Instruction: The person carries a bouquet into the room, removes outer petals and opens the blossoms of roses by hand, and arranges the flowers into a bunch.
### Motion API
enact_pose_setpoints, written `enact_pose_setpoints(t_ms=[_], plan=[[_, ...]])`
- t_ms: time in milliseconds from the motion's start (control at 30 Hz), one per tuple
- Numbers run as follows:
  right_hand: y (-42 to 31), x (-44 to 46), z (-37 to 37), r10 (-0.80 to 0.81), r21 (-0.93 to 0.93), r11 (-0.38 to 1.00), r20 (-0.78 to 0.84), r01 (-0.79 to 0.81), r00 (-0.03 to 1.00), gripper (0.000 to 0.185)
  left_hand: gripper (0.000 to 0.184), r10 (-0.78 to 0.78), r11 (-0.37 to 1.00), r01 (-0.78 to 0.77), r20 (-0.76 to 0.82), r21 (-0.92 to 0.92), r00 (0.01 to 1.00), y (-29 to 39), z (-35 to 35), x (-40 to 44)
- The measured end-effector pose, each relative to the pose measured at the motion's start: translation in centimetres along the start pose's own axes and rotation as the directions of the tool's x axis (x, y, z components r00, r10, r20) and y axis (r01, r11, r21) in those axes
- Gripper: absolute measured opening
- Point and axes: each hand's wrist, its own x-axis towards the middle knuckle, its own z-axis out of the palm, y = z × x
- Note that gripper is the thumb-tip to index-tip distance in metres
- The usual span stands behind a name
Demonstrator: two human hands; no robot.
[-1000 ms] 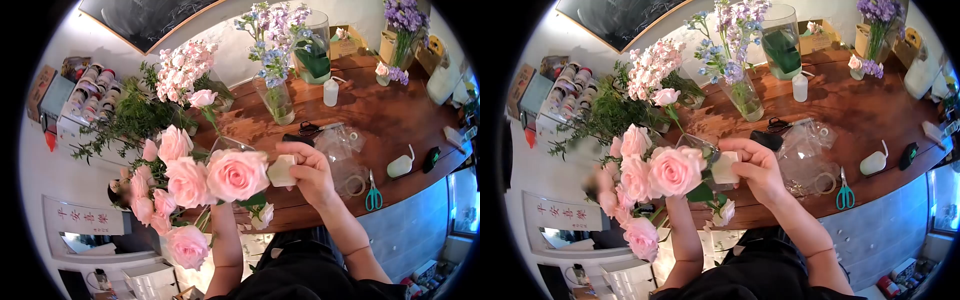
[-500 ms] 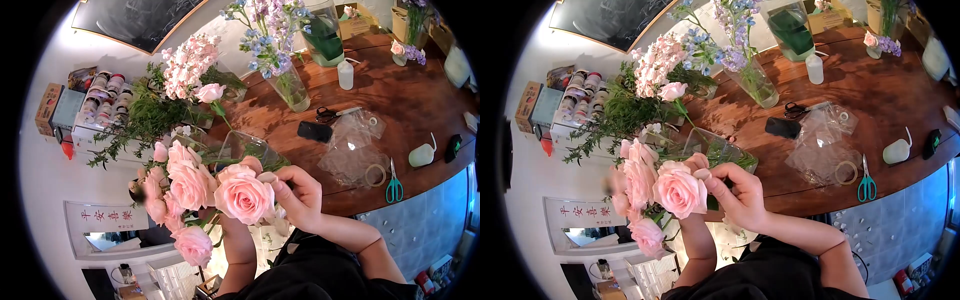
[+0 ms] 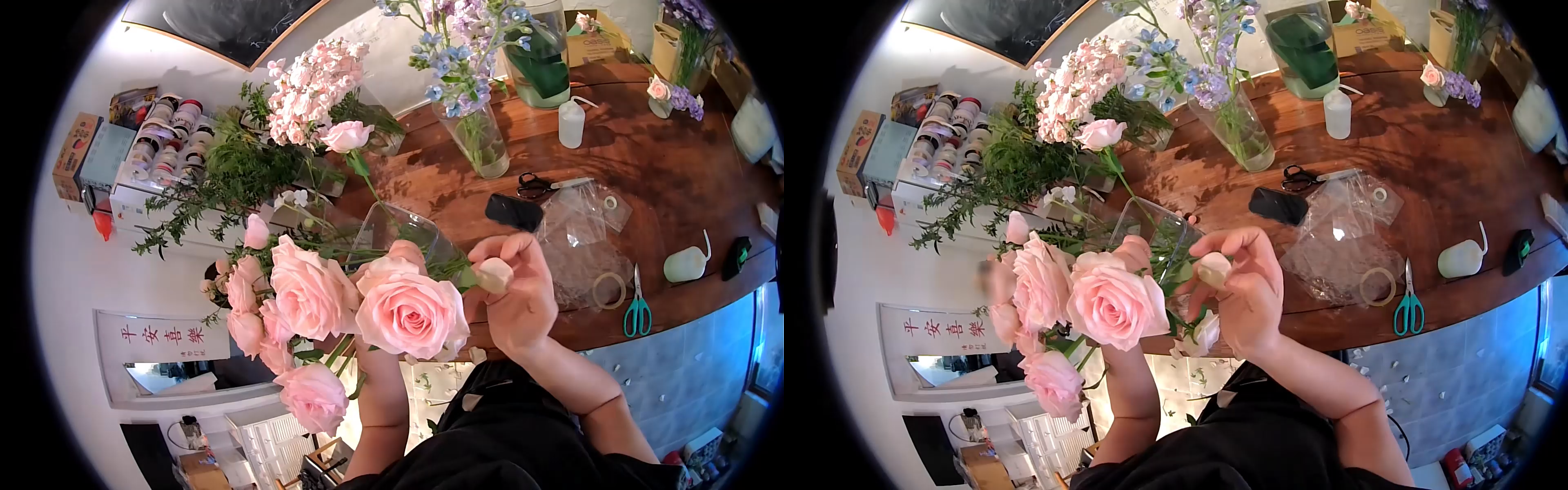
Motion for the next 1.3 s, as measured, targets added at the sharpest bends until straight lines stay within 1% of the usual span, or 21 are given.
enact_pose_setpoints(t_ms=[33,133,167,233,267,433,500,533,633,767,833,867,900,967,1000,1067,1100,1133,1200,1267,1300], plan=[[-0.6,0.1,0.8,0.019,0.018,1.000,-0.015,-0.018,1.000,0.020,0.024,-0.009,0.999,0.009,0.006,-0.049,1.000,0.1,0.1,-0.1],[-1.1,-1.6,0.0,0.156,-0.200,0.972,0.144,-0.125,0.977,0.034,0.024,-0.027,0.986,0.030,0.017,-0.162,0.999,0.2,0.3,-0.4],[-0.7,-2.0,0.4,0.082,-0.283,0.959,0.231,-0.014,0.970,0.029,0.025,-0.030,0.981,0.034,0.024,-0.192,0.999,0.2,0.3,-0.3],[-2.1,-2.6,1.2,0.207,-0.562,0.827,0.261,-0.026,0.943,0.018,0.025,-0.030,0.968,0.039,0.042,-0.249,0.999,0.3,0.4,-0.2],[-2.0,-2.7,1.6,0.205,-0.569,0.822,0.236,-0.035,0.950,0.015,0.026,-0.028,0.960,0.041,0.049,-0.276,0.998,0.4,0.4,-0.1],[-1.5,0.2,-1.4,0.133,-0.414,0.909,0.413,0.056,0.901,0.021,0.027,-0.011,0.914,0.054,0.109,-0.401,0.994,0.9,0.7,0.5],[-1.0,1.7,-2.1,0.195,-0.311,0.948,0.378,-0.074,0.905,0.025,0.028,-0.001,0.892,0.063,0.138,-0.447,0.990,0.9,1.0,0.8],[-1.1,2.2,-2.1,0.303,-0.224,0.945,0.313,-0.240,0.900,0.024,0.028,0.009,0.882,0.067,0.157,-0.466,0.988,0.9,1.0,1.0],[-1.1,3.3,-0.9,0.268,-0.107,0.963,0.357,-0.245,0.895,0.022,0.030,0.082,0.855,0.060,0.249,-0.515,0.965,0.3,0.9,1.7],[-0.7,4.2,-0.7,0.128,-0.145,0.987,0.427,-0.072,0.895,0.023,0.048,0.281,0.870,-0.006,0.486,-0.493,0.828,-2.8,-2.0,2.6],[-1.6,4.9,-0.5,0.167,-0.042,0.986,0.375,-0.164,0.912,0.024,0.053,0.283,0.849,0.037,0.512,-0.527,0.811,-3.4,-2.3,2.3],[-2.3,5.1,0.2,0.155,-0.057,0.988,0.331,-0.144,0.931,0.025,0.052,0.238,0.821,0.093,0.486,-0.564,0.841,-3.4,-2.3,1.7],[-2.4,5.4,0.1,0.132,-0.042,0.991,0.344,-0.125,0.930,0.022,0.051,0.190,0.786,0.147,0.461,-0.600,0.867,-3.3,-2.2,0.8],[-3.3,5.7,0.4,0.246,-0.079,0.969,0.427,-0.236,0.870,0.011,0.050,0.084,0.701,0.244,0.418,-0.670,0.905,-3.0,-1.9,-0.9],[-3.7,5.7,0.8,0.316,-0.223,0.945,0.439,-0.239,0.841,0.008,0.049,0.027,0.651,0.287,0.400,-0.702,0.916,-2.7,-1.8,-1.5],[-4.4,5.8,1.6,0.417,-0.454,0.868,0.451,-0.199,0.789,0.008,0.043,0.074,0.725,0.218,0.390,-0.653,0.918,-2.2,-1.5,-0.9],[-4.5,5.8,2.0,0.447,-0.540,0.827,0.461,-0.157,0.767,0.010,0.041,0.175,0.824,0.093,0.408,-0.559,0.896,-0.6,-1.0,1.4],[-4.2,5.8,2.5,0.439,-0.580,0.809,0.492,-0.093,0.751,0.011,0.043,0.268,0.890,-0.046,0.438,-0.454,0.858,1.1,-0.5,3.6],[-4.1,5.5,3.8,0.447,-0.683,0.731,0.478,0.000,0.756,0.011,0.048,0.327,0.919,-0.158,0.478,-0.360,0.815,2.5,-0.2,4.7],[-3.9,5.6,3.4,0.416,-0.743,0.656,0.503,0.133,0.758,0.009,0.045,0.285,0.915,-0.088,0.478,-0.393,0.831,3.0,-0.2,4.5],[-3.9,5.6,3.1,0.401,-0.766,0.611,0.516,0.199,0.757,0.009,0.044,0.310,0.913,-0.121,0.471,-0.389,0.826,2.3,-0.2,4.2]])
